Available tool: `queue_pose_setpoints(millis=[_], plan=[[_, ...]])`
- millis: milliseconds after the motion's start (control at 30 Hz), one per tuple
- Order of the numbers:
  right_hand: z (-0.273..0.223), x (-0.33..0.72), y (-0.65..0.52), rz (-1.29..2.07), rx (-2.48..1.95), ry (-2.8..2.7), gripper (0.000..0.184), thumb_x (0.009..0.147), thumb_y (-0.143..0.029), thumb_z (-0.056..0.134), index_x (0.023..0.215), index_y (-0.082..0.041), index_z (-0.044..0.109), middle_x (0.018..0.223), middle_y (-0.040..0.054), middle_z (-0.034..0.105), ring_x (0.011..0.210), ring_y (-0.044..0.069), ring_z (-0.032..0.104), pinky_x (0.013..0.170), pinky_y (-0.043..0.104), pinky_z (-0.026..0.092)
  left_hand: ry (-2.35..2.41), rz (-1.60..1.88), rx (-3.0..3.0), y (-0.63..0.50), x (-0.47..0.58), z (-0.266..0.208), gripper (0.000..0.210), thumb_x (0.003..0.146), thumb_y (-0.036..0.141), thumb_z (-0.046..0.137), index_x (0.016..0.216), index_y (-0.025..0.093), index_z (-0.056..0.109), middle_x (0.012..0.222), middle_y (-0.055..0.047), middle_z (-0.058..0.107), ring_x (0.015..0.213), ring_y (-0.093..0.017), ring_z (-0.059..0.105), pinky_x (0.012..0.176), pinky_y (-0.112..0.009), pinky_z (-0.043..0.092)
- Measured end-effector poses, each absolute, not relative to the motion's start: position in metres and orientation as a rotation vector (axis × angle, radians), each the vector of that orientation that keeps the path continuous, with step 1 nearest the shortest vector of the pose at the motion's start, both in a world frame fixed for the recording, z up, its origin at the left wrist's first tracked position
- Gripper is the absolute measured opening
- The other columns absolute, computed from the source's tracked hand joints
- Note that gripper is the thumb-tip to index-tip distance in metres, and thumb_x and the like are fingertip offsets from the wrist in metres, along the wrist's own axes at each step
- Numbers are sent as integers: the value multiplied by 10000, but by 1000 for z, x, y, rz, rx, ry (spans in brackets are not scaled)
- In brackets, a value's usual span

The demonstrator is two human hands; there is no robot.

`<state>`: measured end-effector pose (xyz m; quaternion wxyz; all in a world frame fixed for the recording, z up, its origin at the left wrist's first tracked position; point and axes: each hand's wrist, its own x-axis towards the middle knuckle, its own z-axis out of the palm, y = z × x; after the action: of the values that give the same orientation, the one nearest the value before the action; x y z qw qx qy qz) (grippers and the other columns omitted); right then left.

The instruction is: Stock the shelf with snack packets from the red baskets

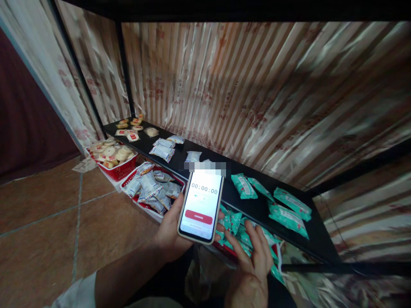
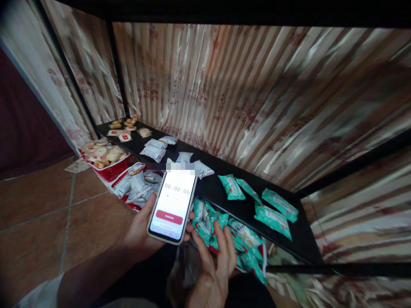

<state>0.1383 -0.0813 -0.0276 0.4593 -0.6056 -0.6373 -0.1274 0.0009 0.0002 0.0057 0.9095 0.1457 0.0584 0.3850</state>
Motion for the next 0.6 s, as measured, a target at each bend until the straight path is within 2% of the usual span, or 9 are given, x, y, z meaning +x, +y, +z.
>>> queue_pose_setpoints(millis=[333, 600], plan=[[-28, 139, -81, -342, -1514, -1567, 635, 922, -429, 85, 1049, -172, 652, 1370, 113, 416, 1282, 346, 322, 963, 535, 291, 110, 771, 315, 1, 1, 2, 700, 865, 605, 262, 1273, 79, 478, 1063, -200, 638, 899, -294, 632, 799, -416, 449], [-30, 141, -82, -286, -1514, -1596, 632, 920, -449, 81, 1098, -179, 623, 1399, 102, 378, 1302, 347, 286, 967, 527, 281, 107, 774, 311, 1, 0, 2, 691, 879, 590, 220, 1284, 87, 468, 1071, -200, 635, 868, -283, 639, 785, -412, 449]])
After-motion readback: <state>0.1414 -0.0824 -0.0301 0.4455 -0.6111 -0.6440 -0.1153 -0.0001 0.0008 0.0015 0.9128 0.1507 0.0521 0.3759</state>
